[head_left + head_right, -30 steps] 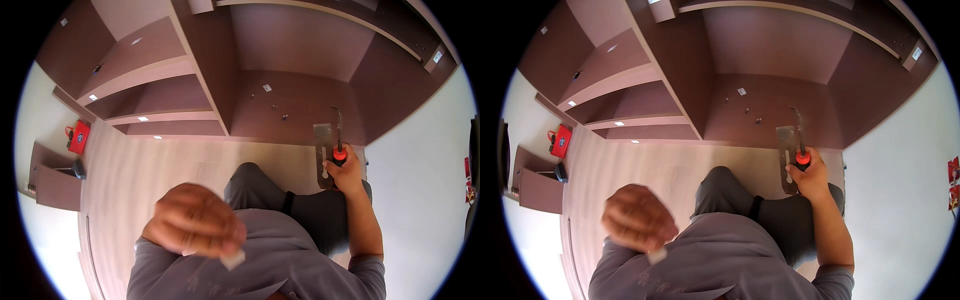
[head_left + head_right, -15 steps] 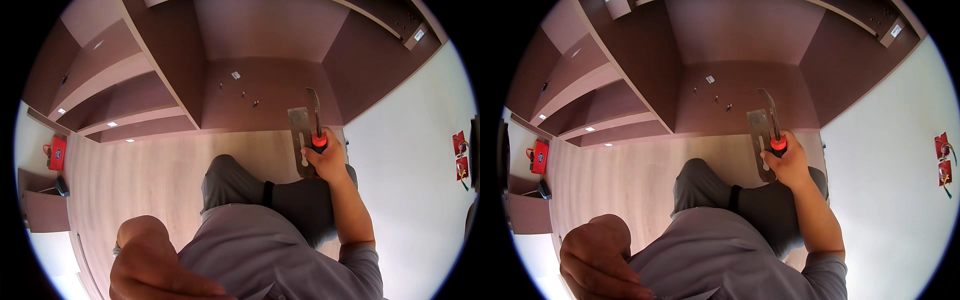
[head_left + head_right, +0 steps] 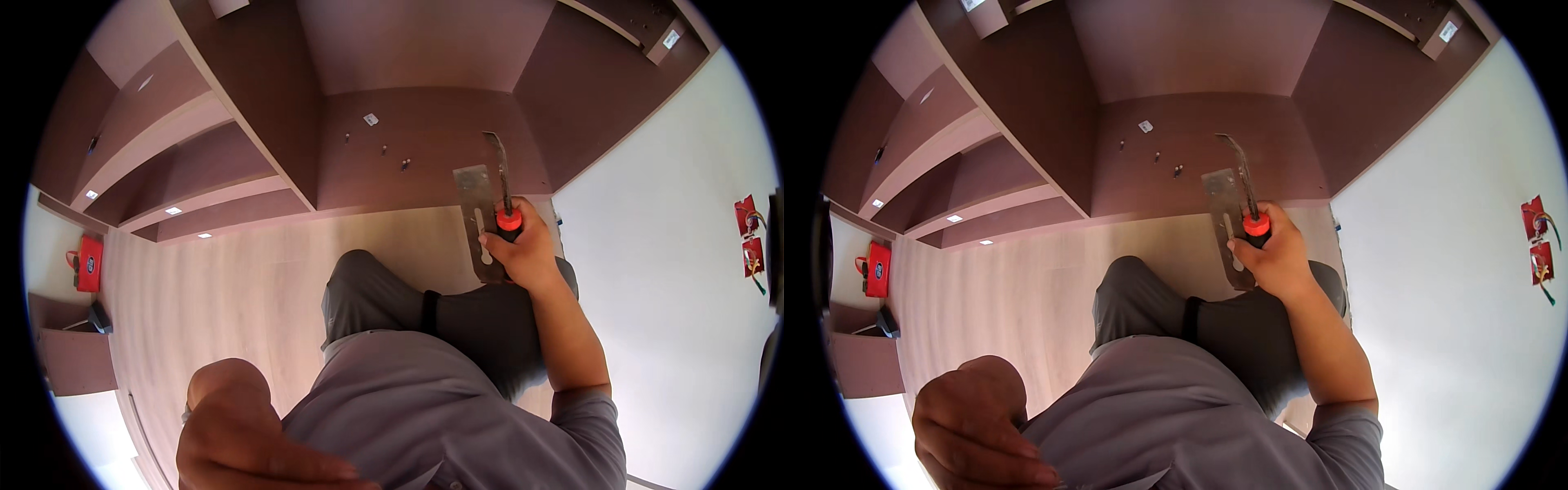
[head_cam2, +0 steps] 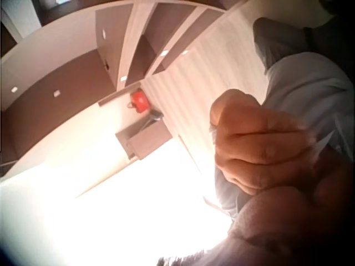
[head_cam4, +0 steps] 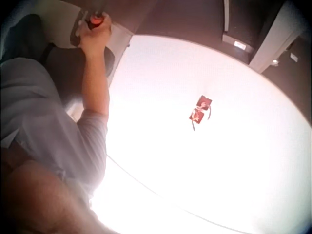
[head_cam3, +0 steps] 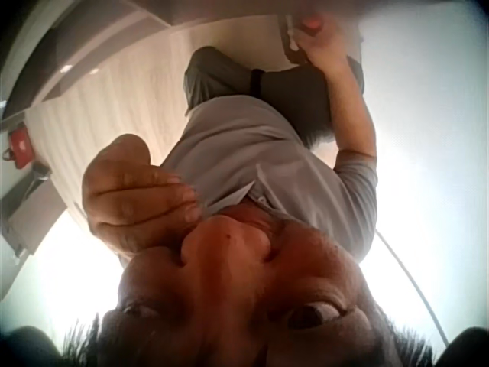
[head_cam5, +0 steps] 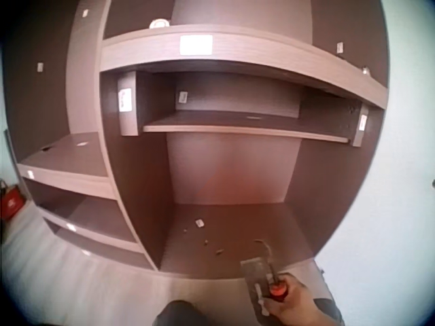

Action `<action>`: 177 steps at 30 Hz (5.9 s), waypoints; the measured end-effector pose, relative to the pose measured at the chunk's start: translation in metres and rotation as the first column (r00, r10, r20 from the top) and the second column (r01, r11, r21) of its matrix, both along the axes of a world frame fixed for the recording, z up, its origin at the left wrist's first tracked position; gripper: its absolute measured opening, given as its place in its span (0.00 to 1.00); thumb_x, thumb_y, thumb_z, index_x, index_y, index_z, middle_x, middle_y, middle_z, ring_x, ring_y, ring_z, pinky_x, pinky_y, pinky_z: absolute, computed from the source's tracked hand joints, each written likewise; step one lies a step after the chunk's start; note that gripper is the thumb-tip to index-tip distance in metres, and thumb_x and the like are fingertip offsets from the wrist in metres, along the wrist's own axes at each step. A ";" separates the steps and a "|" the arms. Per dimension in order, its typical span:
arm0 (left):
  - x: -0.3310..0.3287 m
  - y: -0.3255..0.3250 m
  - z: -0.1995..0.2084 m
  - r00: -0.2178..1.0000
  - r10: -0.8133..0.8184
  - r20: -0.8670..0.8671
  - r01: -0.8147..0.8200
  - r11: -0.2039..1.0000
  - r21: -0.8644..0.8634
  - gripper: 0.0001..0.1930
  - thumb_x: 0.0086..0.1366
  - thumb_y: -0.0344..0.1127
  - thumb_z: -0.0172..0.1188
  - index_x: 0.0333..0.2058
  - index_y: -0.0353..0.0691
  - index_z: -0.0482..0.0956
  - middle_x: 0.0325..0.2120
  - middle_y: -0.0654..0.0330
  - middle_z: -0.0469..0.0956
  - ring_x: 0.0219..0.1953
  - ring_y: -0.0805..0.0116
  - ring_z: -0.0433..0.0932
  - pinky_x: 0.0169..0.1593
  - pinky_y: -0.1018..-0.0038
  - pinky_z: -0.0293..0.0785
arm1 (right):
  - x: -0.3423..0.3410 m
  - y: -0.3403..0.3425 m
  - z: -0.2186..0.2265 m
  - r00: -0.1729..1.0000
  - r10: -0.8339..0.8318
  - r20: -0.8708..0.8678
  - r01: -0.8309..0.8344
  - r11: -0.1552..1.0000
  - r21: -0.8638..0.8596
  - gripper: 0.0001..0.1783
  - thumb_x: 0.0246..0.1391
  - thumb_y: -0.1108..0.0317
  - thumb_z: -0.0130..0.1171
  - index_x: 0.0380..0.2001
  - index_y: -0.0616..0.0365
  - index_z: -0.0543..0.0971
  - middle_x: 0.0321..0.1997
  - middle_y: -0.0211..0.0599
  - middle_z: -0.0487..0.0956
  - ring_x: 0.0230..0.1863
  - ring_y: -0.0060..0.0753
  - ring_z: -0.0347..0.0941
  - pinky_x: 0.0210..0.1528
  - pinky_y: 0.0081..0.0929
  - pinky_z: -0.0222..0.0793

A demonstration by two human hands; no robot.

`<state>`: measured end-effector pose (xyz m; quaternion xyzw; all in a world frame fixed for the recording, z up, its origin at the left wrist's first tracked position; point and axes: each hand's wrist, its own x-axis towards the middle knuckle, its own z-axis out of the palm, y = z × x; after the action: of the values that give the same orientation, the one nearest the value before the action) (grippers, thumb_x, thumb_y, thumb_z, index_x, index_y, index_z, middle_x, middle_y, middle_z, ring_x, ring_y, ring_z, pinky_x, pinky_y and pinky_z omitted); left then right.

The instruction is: The person assembles a wooden cabinet, picking up small plastic hardware from a shelf and using a scraper and a screwdriver to adjust and secure parts of the unit against a wall.

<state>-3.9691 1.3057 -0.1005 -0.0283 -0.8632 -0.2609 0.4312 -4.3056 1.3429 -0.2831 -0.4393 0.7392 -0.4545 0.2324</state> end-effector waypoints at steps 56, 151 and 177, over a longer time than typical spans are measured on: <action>0.250 -0.210 -0.395 0.836 -0.327 0.441 -0.533 -0.289 0.796 0.13 0.76 0.42 0.52 0.49 0.39 0.75 0.38 0.58 0.82 0.34 0.63 0.83 0.37 0.69 0.82 | 0.213 -0.085 0.054 0.883 0.455 -0.116 -0.281 0.710 0.646 0.22 0.47 0.66 0.70 0.45 0.60 0.77 0.33 0.45 0.81 0.32 0.42 0.79 0.38 0.38 0.74; 0.157 -0.329 -0.628 0.448 0.170 0.878 -0.847 -0.233 0.478 0.09 0.61 0.31 0.68 0.37 0.32 0.82 0.28 0.52 0.84 0.34 0.59 0.83 0.38 0.63 0.77 | 0.305 -0.285 -0.302 0.299 -0.536 0.790 -0.305 0.730 0.611 0.16 0.64 0.64 0.58 0.54 0.51 0.73 0.45 0.36 0.80 0.33 0.30 0.73 0.30 0.30 0.74; 0.162 -0.340 -0.609 0.528 0.182 0.829 -0.793 -0.244 0.558 0.11 0.65 0.33 0.66 0.37 0.29 0.81 0.26 0.53 0.83 0.28 0.66 0.82 0.31 0.67 0.75 | 0.281 -0.235 -0.314 0.061 -0.586 0.808 -0.186 0.789 0.586 0.17 0.68 0.64 0.53 0.57 0.55 0.71 0.43 0.37 0.79 0.33 0.31 0.73 0.29 0.26 0.74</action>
<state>-3.8066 0.9658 -0.7095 0.6989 -0.4306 -0.5429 0.1772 -4.0250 1.1082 -0.5969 0.1878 0.5358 -0.4190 0.7086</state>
